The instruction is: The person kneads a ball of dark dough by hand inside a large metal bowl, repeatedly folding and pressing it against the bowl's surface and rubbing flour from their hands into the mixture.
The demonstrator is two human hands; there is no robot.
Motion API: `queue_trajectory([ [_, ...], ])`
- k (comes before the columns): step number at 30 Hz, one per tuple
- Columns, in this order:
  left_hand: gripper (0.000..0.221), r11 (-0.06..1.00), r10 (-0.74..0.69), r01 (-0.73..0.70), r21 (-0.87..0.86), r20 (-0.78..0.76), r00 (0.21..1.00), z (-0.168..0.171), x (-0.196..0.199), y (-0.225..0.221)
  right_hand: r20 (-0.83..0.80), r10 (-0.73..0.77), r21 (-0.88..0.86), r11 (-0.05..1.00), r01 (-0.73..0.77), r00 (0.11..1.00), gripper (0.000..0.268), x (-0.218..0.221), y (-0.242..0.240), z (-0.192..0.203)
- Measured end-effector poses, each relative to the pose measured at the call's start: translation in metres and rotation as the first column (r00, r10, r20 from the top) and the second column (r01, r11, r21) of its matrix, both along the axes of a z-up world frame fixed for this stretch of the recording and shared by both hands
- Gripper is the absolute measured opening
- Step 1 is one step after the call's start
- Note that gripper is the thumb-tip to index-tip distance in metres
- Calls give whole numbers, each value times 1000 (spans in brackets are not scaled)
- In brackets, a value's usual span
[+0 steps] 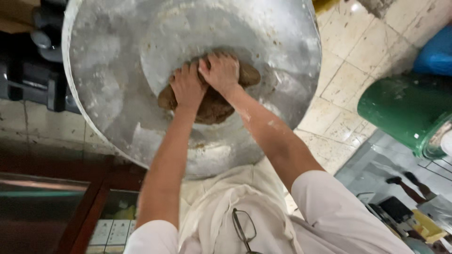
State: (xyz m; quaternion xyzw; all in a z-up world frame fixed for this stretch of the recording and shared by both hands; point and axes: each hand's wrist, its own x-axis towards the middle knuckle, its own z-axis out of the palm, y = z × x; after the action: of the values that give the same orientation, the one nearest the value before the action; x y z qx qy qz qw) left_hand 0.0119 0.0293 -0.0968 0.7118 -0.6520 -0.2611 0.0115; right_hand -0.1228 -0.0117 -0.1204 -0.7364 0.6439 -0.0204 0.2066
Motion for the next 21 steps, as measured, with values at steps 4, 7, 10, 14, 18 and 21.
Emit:
queue_trajectory([
  [4,80,904,-177,333,269,-474,863,18,60,-39,188,30,360,928,-97,982,42,-22,-19,22],
  [7,69,901,-366,382,-205,113,924,3,107,-65,-39,153,-291,943,-158,987,34,-59,-52,6],
  [10,68,882,-355,406,-238,231,906,-29,114,-72,12,373,-138,920,-368,928,37,-63,-73,-41],
  [14,88,850,-454,455,-266,71,888,-57,67,-70,-170,594,-140,775,-616,786,48,-36,-70,-55],
  [18,107,951,-310,308,-32,-71,948,-14,49,-34,125,538,-102,842,-529,833,70,-43,-35,-8],
  [21,117,929,-265,313,199,-237,935,35,29,18,286,436,301,805,-512,854,71,-73,21,40],
])
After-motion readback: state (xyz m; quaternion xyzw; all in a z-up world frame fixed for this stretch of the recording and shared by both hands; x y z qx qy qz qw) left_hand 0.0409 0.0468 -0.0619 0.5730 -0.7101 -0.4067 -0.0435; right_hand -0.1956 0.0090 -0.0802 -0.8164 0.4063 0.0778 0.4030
